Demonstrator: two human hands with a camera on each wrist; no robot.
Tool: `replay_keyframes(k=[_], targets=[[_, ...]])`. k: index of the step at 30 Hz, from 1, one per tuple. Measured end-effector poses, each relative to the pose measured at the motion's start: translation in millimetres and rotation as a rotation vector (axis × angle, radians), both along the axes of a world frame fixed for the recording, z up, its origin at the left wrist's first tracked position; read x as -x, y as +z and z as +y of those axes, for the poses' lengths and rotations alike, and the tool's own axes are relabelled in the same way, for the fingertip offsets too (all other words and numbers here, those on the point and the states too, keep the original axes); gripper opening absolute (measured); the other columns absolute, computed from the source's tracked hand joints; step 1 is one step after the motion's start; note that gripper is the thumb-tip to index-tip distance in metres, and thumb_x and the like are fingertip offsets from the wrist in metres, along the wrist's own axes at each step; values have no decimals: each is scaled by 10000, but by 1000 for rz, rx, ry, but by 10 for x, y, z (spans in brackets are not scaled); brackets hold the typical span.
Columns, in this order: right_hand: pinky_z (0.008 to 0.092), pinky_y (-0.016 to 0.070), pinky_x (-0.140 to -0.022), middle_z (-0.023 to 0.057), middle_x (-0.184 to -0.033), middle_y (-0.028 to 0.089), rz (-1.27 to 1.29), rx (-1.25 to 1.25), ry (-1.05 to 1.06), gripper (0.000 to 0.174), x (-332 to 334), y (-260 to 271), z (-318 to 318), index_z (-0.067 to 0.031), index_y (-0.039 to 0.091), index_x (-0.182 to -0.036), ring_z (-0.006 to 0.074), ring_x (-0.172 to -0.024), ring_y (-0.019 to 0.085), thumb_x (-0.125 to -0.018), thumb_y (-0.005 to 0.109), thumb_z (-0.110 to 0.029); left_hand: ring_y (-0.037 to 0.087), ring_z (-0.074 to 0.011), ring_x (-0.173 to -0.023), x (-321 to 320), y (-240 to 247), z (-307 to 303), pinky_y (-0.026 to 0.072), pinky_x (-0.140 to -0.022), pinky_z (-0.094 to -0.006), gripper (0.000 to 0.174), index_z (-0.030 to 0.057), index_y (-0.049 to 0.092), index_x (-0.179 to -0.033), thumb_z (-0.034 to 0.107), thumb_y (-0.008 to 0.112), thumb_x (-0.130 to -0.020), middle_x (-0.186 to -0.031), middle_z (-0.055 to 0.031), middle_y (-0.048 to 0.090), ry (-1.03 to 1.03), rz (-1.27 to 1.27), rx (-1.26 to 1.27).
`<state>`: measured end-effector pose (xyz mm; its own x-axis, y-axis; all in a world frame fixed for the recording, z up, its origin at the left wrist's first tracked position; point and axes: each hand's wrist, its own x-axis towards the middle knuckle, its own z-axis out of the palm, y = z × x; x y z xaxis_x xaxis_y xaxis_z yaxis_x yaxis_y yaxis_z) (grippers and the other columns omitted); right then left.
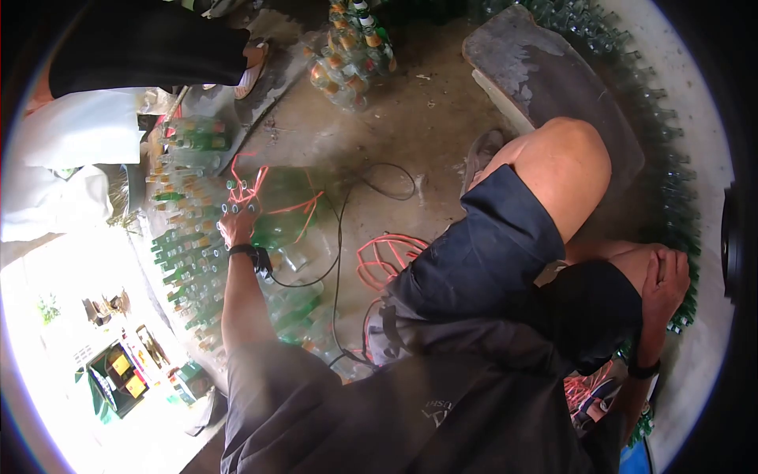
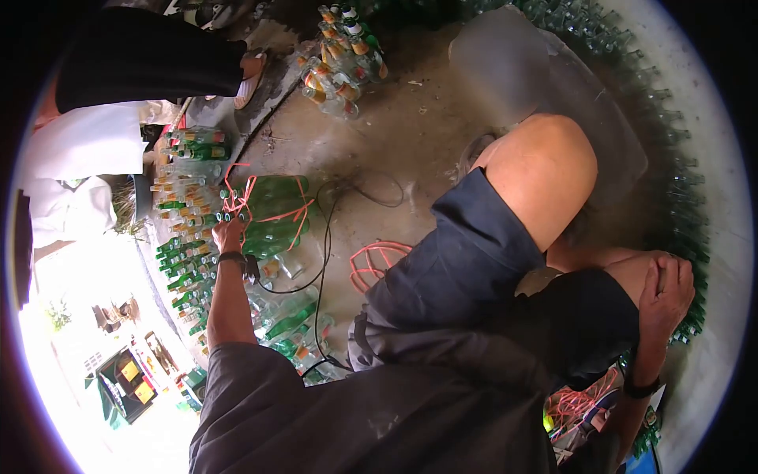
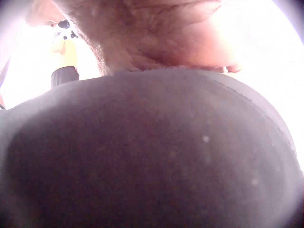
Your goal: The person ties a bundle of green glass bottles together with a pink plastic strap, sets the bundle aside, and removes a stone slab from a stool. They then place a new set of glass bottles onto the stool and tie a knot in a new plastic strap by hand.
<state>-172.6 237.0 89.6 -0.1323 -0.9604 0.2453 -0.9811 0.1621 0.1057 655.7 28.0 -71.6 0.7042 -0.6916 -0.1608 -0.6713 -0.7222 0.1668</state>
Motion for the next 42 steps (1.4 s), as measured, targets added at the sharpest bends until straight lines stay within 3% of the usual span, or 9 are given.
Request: replay_keyframes(k=[6, 15, 19, 30, 32, 34, 36, 38, 42], targets=[[449, 459, -823, 97, -1017, 594, 21, -31, -7, 111, 25, 6, 1, -74, 633, -1005, 333, -975, 607, -950, 675, -160, 682, -296, -727, -389, -402, 62, 541, -731, -433, 775, -104, 751, -845, 615, 903, -598, -757, -208, 730, 128, 127, 202], [450, 453, -830, 102, -1028, 592, 40, -56, -13, 116, -39, 65, -27, -77, 633, -1015, 335, -982, 604, -945, 677, -157, 701, -319, -759, -766, -992, 26, 540, -759, -441, 605, -60, 768, -775, 493, 914, -576, -765, -191, 743, 276, 142, 250], [449, 451, -833, 102, -1031, 592, 34, -64, -9, 119, -45, 80, -27, -78, 636, -1026, 334, -985, 605, -947, 678, -155, 713, -321, -773, -418, -677, -6, 551, -778, -438, 572, -40, 780, -787, 478, 906, -578, -791, -189, 751, 290, 115, 219], [450, 452, -869, 127, -1051, 583, 34, -65, -22, 132, -188, 132, -101, -48, 620, -1040, 349, -1002, 598, -941, 671, -119, 721, -320, -881, -226, -489, -134, 567, -800, -419, 659, -85, 770, -949, 446, 914, -587, -920, -198, 762, 448, 61, 225], [446, 451, -872, 128, -1055, 583, 32, -60, -31, 131, -197, 137, -97, -48, 619, -1039, 346, -1005, 598, -939, 670, -115, 712, -333, -967, -263, -540, -171, 561, -863, -421, 655, -82, 767, -993, 433, 883, -605, -1008, -223, 758, 440, 127, 281], [441, 442, -861, 111, -1063, 593, 9, -72, -38, 143, -207, 144, -88, -64, 626, -1034, 332, -1010, 594, -910, 683, -106, 695, -348, -1064, -174, -492, -248, 548, -936, -424, 667, -63, 765, -1047, 443, 849, -621, -1107, -241, 742, 447, 31, 125], [442, 441, -864, 115, -1069, 591, 27, -68, -46, 149, -208, 157, -70, -63, 625, -1031, 335, -1014, 592, -903, 687, -111, 670, -380, -1149, -322, -672, -322, 538, -1004, -431, 779, -44, 739, -1162, 511, 849, -627, -1219, -244, 711, 511, 53, 86], [443, 440, -867, 118, -1074, 590, 37, -69, -45, 156, -222, 154, -60, -62, 625, -1028, 337, -1019, 591, -896, 690, -115, 711, -244, -857, -360, -778, -368, 576, -785, -357, 747, -80, 751, -978, 497, 953, -549, -912, -122, 755, 512, 11, 192], [451, 437, -874, 121, -1082, 588, 22, -59, -74, 160, -260, 150, -39, -62, 622, -1017, 342, -1019, 586, -886, 695, -120, 707, -240, -840, -386, -799, -361, 566, -766, -350, 801, -80, 756, -949, 582, 938, -537, -898, -108, 753, 466, -26, 78]])
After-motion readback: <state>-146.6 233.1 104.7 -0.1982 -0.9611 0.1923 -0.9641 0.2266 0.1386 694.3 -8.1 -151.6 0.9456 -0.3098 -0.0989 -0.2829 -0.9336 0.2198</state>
